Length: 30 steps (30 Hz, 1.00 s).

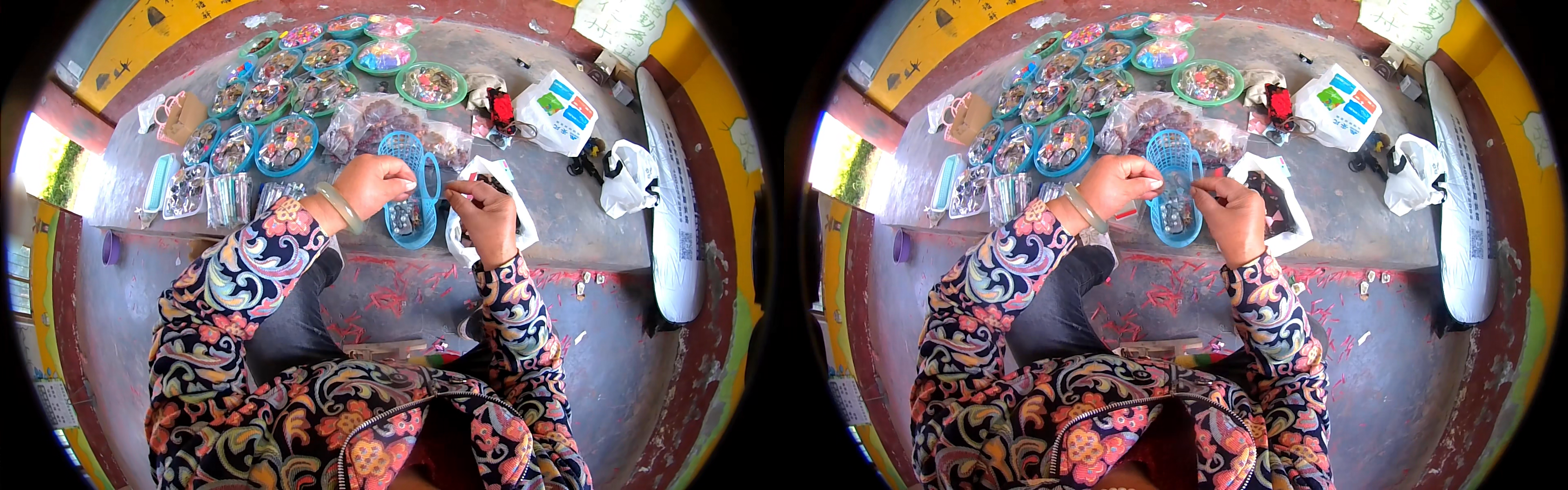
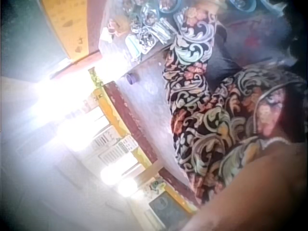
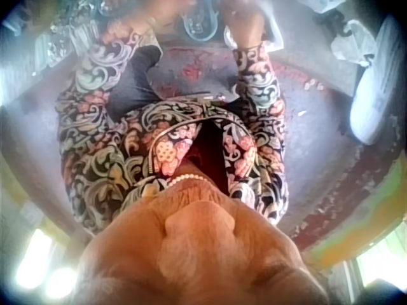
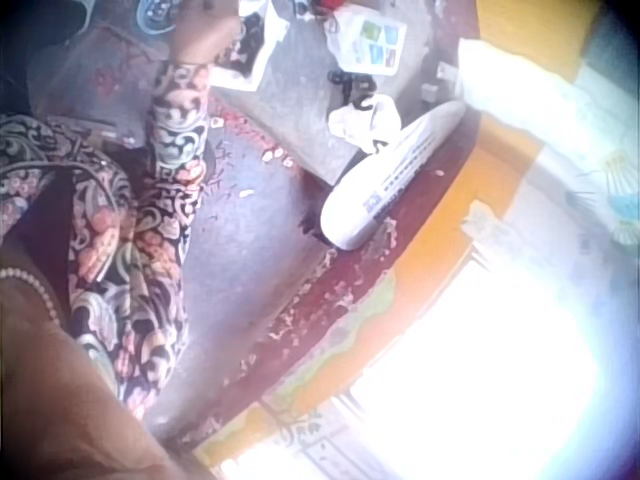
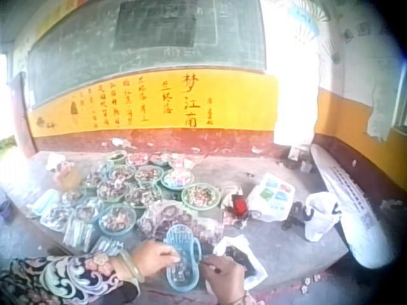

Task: The person sits on the floor and assembles small keychains by hand. They pick up metal rings and small decorative charms from a white bag and a blue basket, then link them together. The person occasionally uses a small white card to assist in the assembly process.

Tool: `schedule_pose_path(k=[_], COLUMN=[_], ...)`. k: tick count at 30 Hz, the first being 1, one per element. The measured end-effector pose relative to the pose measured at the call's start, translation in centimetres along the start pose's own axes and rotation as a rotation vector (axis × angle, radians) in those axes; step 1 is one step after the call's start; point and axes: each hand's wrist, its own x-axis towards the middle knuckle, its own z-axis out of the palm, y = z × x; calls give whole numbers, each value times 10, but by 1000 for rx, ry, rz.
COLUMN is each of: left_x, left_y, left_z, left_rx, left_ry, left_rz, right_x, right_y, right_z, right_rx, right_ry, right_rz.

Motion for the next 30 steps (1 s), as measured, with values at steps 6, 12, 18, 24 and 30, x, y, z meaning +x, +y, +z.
schedule_pose_path(k=[6,12,18,24,30], left_x=[-2,-3,-4,-5,-11], left_y=[-2,5,4,-1,13], left_z=[0,5,6,6,10], left_rx=[-31,41,49,28,103], left_ry=[-42,-118,-145,-238,-235], left_rz=[72,82,163,161,94], right_x=[-2,-3,-2,-1,1], right_y=[-10,-14,-14,-14,-10], right_z=[-4,-7,-11,-13,-14], right_rx=[415,480,387,349,165], right_ry=[-199,-305,-410,-505,-624], right_rz=[270,281,255,209,181])
